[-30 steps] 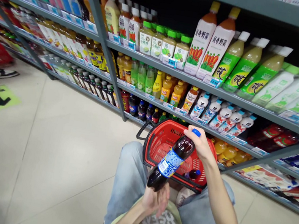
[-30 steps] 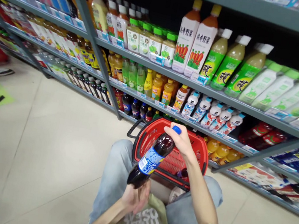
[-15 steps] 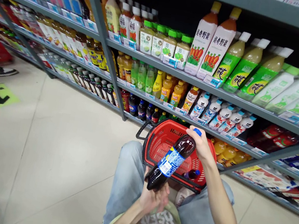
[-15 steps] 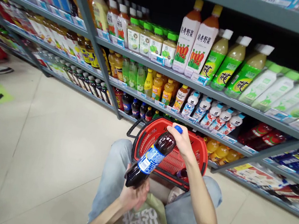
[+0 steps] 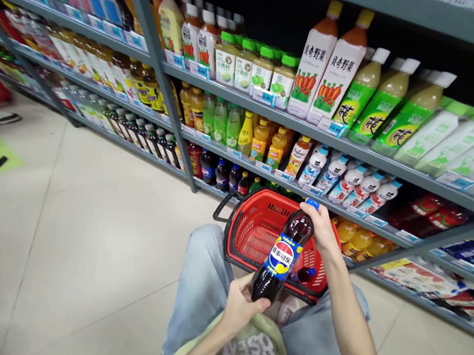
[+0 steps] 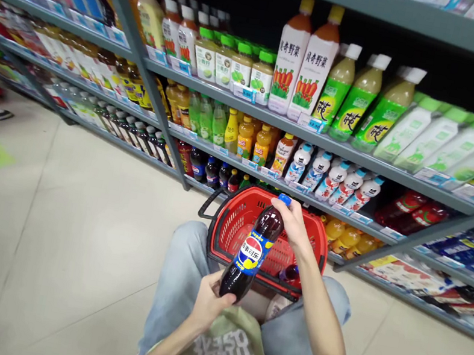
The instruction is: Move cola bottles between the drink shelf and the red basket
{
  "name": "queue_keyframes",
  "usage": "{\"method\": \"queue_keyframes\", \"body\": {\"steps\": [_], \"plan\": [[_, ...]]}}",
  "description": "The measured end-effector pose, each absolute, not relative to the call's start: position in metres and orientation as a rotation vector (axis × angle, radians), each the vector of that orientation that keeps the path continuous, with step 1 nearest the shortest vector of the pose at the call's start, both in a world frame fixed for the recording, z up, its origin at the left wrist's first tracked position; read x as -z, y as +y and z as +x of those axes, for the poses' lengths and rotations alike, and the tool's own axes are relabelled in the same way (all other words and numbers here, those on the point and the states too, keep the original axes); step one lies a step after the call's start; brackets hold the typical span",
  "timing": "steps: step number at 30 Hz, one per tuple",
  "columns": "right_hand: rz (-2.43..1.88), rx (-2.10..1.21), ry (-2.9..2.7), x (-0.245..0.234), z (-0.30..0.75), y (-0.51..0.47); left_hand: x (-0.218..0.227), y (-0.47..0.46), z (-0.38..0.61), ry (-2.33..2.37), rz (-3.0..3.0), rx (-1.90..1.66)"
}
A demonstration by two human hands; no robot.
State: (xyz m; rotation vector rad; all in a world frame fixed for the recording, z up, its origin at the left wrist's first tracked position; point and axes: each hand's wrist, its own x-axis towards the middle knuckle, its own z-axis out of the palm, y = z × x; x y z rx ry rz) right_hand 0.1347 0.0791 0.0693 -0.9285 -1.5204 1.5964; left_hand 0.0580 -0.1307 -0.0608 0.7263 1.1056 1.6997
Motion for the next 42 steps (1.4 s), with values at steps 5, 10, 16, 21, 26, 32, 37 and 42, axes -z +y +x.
{"method": "queue_keyframes", "body": {"steps": [5,10,16,21,26,32,37,42], "plan": [[-0.943,-1.571,-1.508,-0.065,0.137,0.082,0.059,-0.127,0.061,1.305,0.746,-1.76],[-0.912,-1.537,-1.573,-0.064,0.139,0.083,0.067,-0.129,0.064,1.502,0.735,-1.701],[-0.795,-1.523,-1.622,-0.063,0.144,0.083,0.06,-0.129,0.057,1.809,0.982,-1.848],[-0.816,-1.581,-1.578,-0.056,0.146,0.084,0.058,-0.13,0.047,2.038,1.332,-2.004],[-0.838,-1.684,-1.472,-0.05,0.141,0.084,0.056,-0.136,0.043,2.074,1.769,-2.127],[-0.856,-1.739,-1.409,-0.042,0.139,0.085,0.05,-0.138,0.045,2.003,2.26,-2.122],[-0.858,-1.734,-1.427,-0.037,0.141,0.085,0.05,-0.14,0.044,2.021,2.388,-2.027],[-0.852,-1.744,-1.432,-0.042,0.141,0.082,0.053,-0.14,0.044,2.003,2.379,-2.049]]}}
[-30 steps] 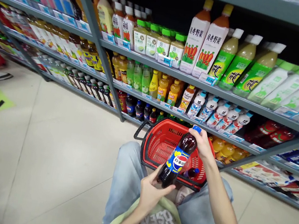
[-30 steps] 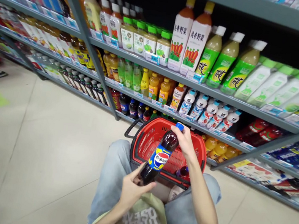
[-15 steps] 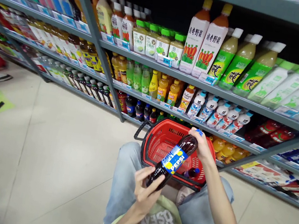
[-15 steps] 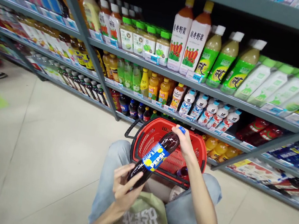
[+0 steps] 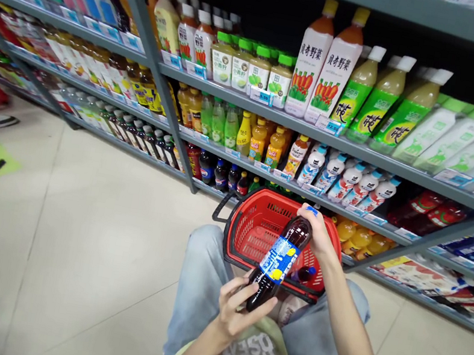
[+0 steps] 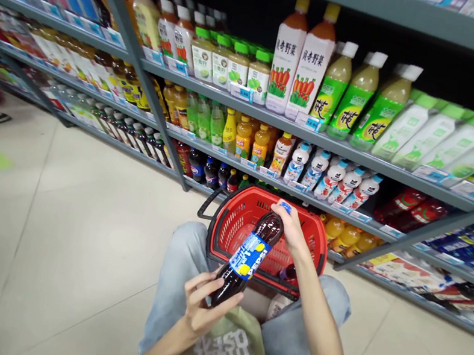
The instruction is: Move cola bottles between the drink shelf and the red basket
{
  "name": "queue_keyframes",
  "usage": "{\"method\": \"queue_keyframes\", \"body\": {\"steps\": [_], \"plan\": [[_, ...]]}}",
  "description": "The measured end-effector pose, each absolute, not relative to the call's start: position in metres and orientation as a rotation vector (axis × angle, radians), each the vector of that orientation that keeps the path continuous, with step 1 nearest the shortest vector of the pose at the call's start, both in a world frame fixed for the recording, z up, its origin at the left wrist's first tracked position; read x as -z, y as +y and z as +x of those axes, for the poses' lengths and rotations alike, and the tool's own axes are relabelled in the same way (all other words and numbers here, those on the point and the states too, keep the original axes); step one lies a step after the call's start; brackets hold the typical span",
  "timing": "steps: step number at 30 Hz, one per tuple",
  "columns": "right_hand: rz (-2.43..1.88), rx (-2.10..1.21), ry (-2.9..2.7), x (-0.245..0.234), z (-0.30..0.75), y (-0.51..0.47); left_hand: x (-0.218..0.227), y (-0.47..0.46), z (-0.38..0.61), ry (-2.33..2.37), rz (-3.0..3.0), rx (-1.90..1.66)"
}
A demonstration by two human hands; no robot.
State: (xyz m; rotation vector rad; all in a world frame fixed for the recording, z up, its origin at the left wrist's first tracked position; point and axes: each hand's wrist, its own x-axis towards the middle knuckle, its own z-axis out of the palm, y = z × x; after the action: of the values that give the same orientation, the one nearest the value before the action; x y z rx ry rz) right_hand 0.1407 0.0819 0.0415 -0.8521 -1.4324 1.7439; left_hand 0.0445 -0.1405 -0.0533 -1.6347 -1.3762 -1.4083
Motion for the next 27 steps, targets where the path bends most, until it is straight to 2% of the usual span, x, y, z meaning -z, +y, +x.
{"method": "queue_keyframes", "body": {"steps": [11,15,22,27], "plan": [[-0.873,-1.602,-1.476,-0.045,0.148,0.078,0.055,-0.135,0.048,-1.512,-1.569,1.753],[-0.765,-1.565,-1.634,-0.052,0.151,0.071,0.052,-0.132,0.051,-1.733,-1.517,1.836],[-0.571,-1.732,-1.455,-0.049,0.148,0.043,0.058,-0.129,0.049,-1.944,-1.479,1.93],[-0.675,-1.502,-1.42,-0.028,0.146,0.021,0.066,-0.119,0.038,-2.125,-1.497,2.022]]}}
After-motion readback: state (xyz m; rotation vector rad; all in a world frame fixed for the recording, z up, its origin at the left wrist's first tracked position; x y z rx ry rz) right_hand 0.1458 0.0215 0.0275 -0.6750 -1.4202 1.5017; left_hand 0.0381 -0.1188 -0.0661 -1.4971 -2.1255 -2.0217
